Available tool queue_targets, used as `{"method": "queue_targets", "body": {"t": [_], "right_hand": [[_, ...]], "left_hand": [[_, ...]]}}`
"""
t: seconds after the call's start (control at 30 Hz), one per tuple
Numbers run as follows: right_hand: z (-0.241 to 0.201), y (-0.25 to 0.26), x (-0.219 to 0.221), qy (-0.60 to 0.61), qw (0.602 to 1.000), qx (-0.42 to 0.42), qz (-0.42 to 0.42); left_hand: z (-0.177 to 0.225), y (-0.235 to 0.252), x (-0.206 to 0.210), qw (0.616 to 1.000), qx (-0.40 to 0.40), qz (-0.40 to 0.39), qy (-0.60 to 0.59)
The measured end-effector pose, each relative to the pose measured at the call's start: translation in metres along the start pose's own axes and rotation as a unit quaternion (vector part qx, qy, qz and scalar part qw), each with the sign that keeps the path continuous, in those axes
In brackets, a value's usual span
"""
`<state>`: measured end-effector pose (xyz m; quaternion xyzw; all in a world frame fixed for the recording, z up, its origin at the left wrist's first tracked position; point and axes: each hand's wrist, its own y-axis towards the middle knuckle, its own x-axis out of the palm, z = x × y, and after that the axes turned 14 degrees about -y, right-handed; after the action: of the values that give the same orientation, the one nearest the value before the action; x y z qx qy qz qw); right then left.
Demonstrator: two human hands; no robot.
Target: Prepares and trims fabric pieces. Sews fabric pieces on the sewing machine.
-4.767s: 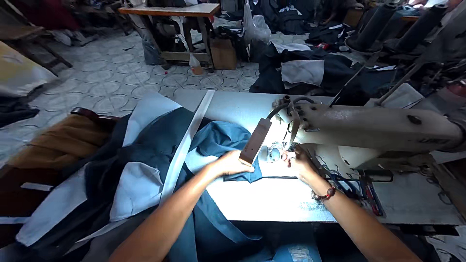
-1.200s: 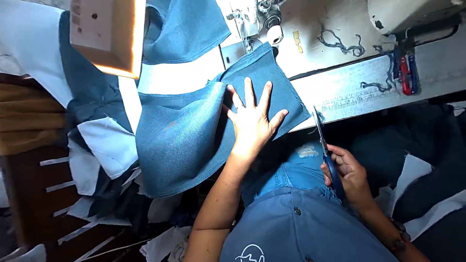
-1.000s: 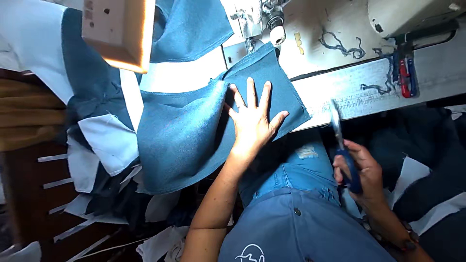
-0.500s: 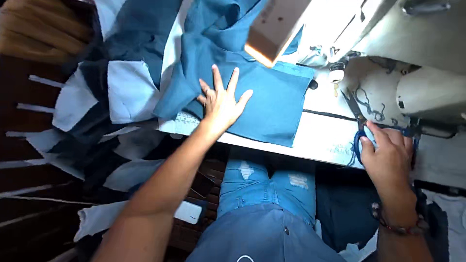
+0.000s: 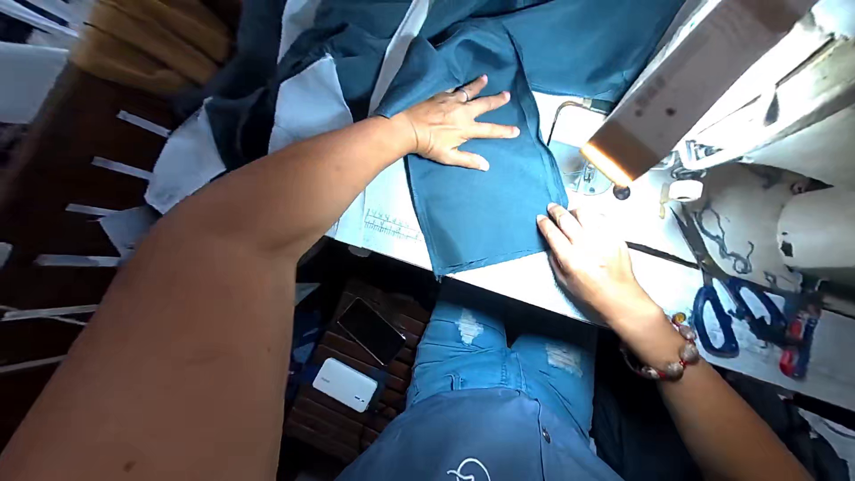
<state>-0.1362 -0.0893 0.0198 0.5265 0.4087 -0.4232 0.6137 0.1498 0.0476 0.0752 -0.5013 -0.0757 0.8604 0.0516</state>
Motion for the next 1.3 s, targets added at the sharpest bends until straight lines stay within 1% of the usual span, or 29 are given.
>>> {"method": "queue_targets", "body": {"t": [0.07,0.1,0.13,0.17,0.23,0.27,0.33,0.4,0.57,0.63,0.67,0.7,0.73,0.77,0.8,0.83,0.87,0.9,0.93,0.97,1.0,1.03,1.07,1.1,1.17,1.2,1.23,1.27,1.3], "right_hand": [[0.003,-0.002,0.006,0.02,1.0,0.018,0.01],[0.003,-0.004,0.009,0.033,0.999,0.029,0.023],[0.003,-0.005,0.01,0.05,0.997,0.041,0.036],[0.002,-0.004,0.011,0.068,0.995,0.056,0.045],[0.001,-0.002,0.008,0.093,0.99,0.09,0.061],[0.0,0.0,0.005,0.101,0.987,0.106,0.072],[-0.003,0.001,0.0,0.099,0.983,0.127,0.093],[-0.004,-0.002,-0.007,0.078,0.983,0.138,0.093],[-0.013,-0.006,-0.006,0.032,0.986,0.148,0.068],[-0.027,-0.003,-0.007,0.039,0.985,0.155,0.057],[-0.034,-0.002,-0.006,0.046,0.985,0.157,0.057],[-0.04,0.0,-0.006,0.056,0.984,0.159,0.052],[-0.045,0.002,-0.005,0.066,0.984,0.16,0.043],[-0.048,0.003,-0.004,0.084,0.983,0.157,0.032],[-0.05,0.003,-0.004,0.123,0.981,0.149,0.023],[-0.05,0.004,-0.004,0.184,0.972,0.144,0.014],[-0.049,0.005,-0.004,0.263,0.953,0.149,0.01],[-0.048,0.006,-0.003,0.361,0.918,0.166,0.004],[-0.049,0.007,-0.003,0.476,0.857,0.195,-0.021],[-0.053,0.009,-0.009,0.587,0.77,0.241,-0.064],[-0.057,0.011,-0.015,0.674,0.673,0.289,-0.096],[-0.059,0.013,-0.016,0.748,0.572,0.322,-0.096],[-0.061,0.014,-0.018,0.804,0.484,0.337,-0.077],[-0.062,0.017,-0.019,0.842,0.413,0.342,-0.058],[-0.061,0.016,-0.018,0.889,0.31,0.332,-0.046],[-0.06,0.014,-0.016,0.903,0.277,0.326,-0.044],[-0.061,0.014,-0.016,0.906,0.26,0.33,-0.042],[-0.061,0.015,-0.016,0.906,0.259,0.331,-0.038],[-0.059,0.013,-0.015,0.908,0.267,0.321,-0.036]], "left_hand": [[-0.005,-0.012,0.001,0.996,0.061,0.021,0.055],[-0.002,-0.02,0.006,0.992,0.085,0.061,0.065],[0.009,-0.029,0.012,0.991,0.076,0.099,0.055],[0.027,-0.038,0.023,0.989,0.047,0.135,0.037],[0.075,-0.047,0.058,0.979,-0.051,0.193,-0.038],[0.098,-0.049,0.077,0.97,-0.101,0.206,-0.081],[0.125,-0.055,0.113,0.949,-0.151,0.255,-0.111],[0.134,-0.068,0.132,0.929,-0.163,0.325,-0.07],[0.142,-0.109,0.155,0.873,-0.24,0.424,-0.015],[0.139,-0.119,0.163,0.847,-0.228,0.476,-0.072],[0.138,-0.123,0.164,0.825,-0.208,0.504,-0.148],[0.137,-0.127,0.164,0.787,-0.179,0.526,-0.268],[0.139,-0.13,0.16,0.718,-0.148,0.53,-0.427],[0.144,-0.13,0.153,0.614,-0.134,0.516,-0.583],[0.149,-0.129,0.144,0.501,-0.135,0.489,-0.701],[0.151,-0.126,0.135,0.396,-0.139,0.467,-0.778],[0.151,-0.121,0.126,0.302,-0.145,0.466,-0.819],[0.148,-0.116,0.121,0.237,-0.146,0.473,-0.836],[0.145,-0.111,0.118,0.2,-0.151,0.487,-0.837],[0.143,-0.106,0.116,0.182,-0.16,0.503,-0.83],[0.141,-0.102,0.116,0.175,-0.171,0.519,-0.819],[0.139,-0.099,0.117,0.178,-0.179,0.53,-0.81],[0.136,-0.097,0.119,0.188,-0.183,0.535,-0.803],[0.134,-0.096,0.122,0.197,-0.187,0.534,-0.801],[0.134,-0.097,0.127,0.219,-0.181,0.514,-0.809],[0.133,-0.099,0.13,0.225,-0.172,0.499,-0.819],[0.132,-0.1,0.131,0.23,-0.167,0.488,-0.825],[0.131,-0.101,0.131,0.251,-0.172,0.482,-0.822],[0.13,-0.104,0.131,0.305,-0.185,0.483,-0.8]]}}
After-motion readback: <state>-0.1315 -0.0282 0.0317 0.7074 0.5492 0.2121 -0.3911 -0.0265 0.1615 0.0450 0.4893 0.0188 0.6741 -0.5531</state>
